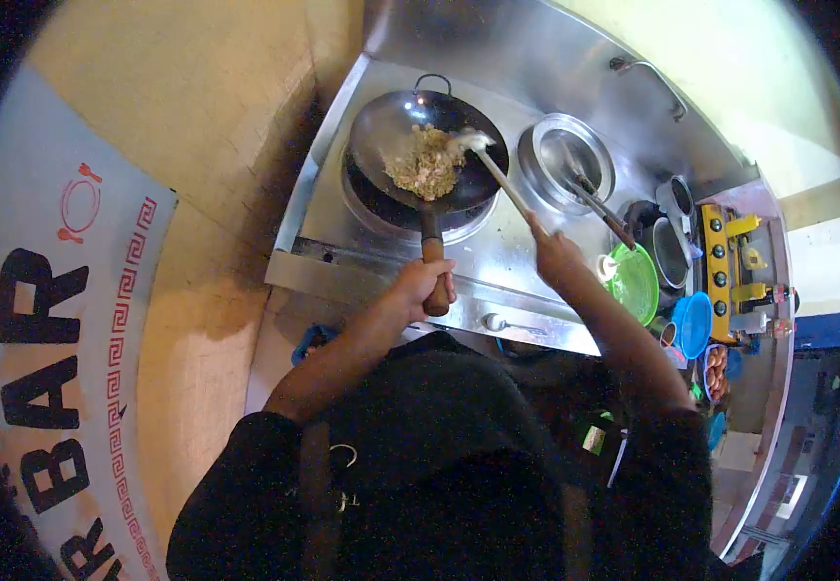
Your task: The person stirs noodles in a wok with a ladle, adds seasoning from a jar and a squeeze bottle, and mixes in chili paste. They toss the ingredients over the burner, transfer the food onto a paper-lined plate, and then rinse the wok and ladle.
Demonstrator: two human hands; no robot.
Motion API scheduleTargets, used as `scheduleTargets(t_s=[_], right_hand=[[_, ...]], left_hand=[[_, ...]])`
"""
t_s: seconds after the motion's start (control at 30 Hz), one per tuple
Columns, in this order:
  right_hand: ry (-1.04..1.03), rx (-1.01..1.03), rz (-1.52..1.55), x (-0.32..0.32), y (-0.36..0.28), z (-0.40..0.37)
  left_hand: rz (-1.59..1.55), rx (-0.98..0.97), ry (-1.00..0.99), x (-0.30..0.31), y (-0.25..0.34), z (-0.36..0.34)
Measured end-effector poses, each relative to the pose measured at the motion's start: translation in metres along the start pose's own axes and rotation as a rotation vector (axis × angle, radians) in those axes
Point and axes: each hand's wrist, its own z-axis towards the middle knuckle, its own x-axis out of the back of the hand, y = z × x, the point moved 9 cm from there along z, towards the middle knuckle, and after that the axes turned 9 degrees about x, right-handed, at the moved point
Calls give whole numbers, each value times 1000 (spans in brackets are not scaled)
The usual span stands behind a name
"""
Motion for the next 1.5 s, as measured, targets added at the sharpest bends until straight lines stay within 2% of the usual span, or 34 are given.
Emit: scheduleTargets(t_s=[0.07, 0.13, 0.27, 0.3, 0.33, 0.37, 0.4, 0.47, 0.53, 0.6, 0.63, 0.67, 0.73, 0.77, 0.8, 0.83, 0.87, 0.9, 0.97, 1.0, 1.07, 1.1, 1.13, 1.2, 1.33, 1.4, 1.43, 1.47, 1.5], right_hand=[[39, 21, 59, -20, -10, 39], [-10, -21, 299, -34, -28, 60], [-150, 23, 172, -13, -40, -14], [-137, 31, 161, -10, -28, -16], [-3, 70, 276, -2, -20, -19], [111, 109, 397, 1, -17, -26], [99, 107, 407, -2, -25, -23], [172, -82, 586, 13, -23, 25], [226, -69, 524, 6, -34, 75], [171, -22, 500, -9, -57, 92], [117, 80, 465, -19, -70, 82], [-97, 154, 259, -7, -93, 21], [-220, 98, 129, 18, -95, -41], [-126, 102, 70, 12, -83, -50], [-125, 92, 71, 12, -64, -52], [-33, 157, 178, 21, -50, -51], [66, 229, 282, 32, -47, -47], [68, 234, 277, 53, -52, -51], [-210, -96, 842, 77, -50, -81], [-214, -103, 838, 84, -51, -87], [-371, -217, 776, 80, -45, -103], [-226, -18, 526, 71, -41, -98], [136, 260, 282, 44, -31, -93], [-142, -5, 100, 8, -28, -64], [-18, -80, 133, -7, -25, 15], [72, -140, 345, 1, -23, 34], [182, -73, 355, 6, -24, 42], [177, -70, 354, 5, -23, 57], [220, -60, 403, 10, -23, 80]], left_hand=[[-55, 10, 7, 5, -3, 1], [-10, -2, -16, 10, 1, 2], [-20, 16, -21, 24, -6, 3], [-49, 23, -30, 8, -7, -7], [-79, 41, -37, -9, -7, -17], [-63, -23, -13, -26, 2, -33], [-68, -11, -3, -20, -5, -34], [-97, 108, -17, -12, -2, -18], [-24, 110, -18, -5, -7, -12], [26, 18, 30, 3, 3, -8], [70, 70, 19, 8, 0, -4], [73, 98, 22, 13, -7, -7], [115, 64, 93, 17, -1, -17], [44, 0, 37, -17, 3, -47], [49, 5, 31, -35, -2, -58], [66, 34, 0, -51, -13, -67], [82, 53, -28, -58, -17, -70], [141, -18, -19, -48, -10, -58], [82, -31, -16, -30, 3, -38], [22, -40, -13, -25, 8, -34], [-75, -10, -48, -22, 10, -26], [-18, -3, -29, -17, 8, -23], [40, 3, -8, -11, 6, -19], [53, -6, -45, 2, 4, -6], [98, -48, -66, 41, -4, 0], [656, -280, -389, 46, -18, -13], [506, 94, -458, 73, -60, -10], [347, 466, -519, 99, -106, -17], [378, 525, -402, 156, -155, 9]])
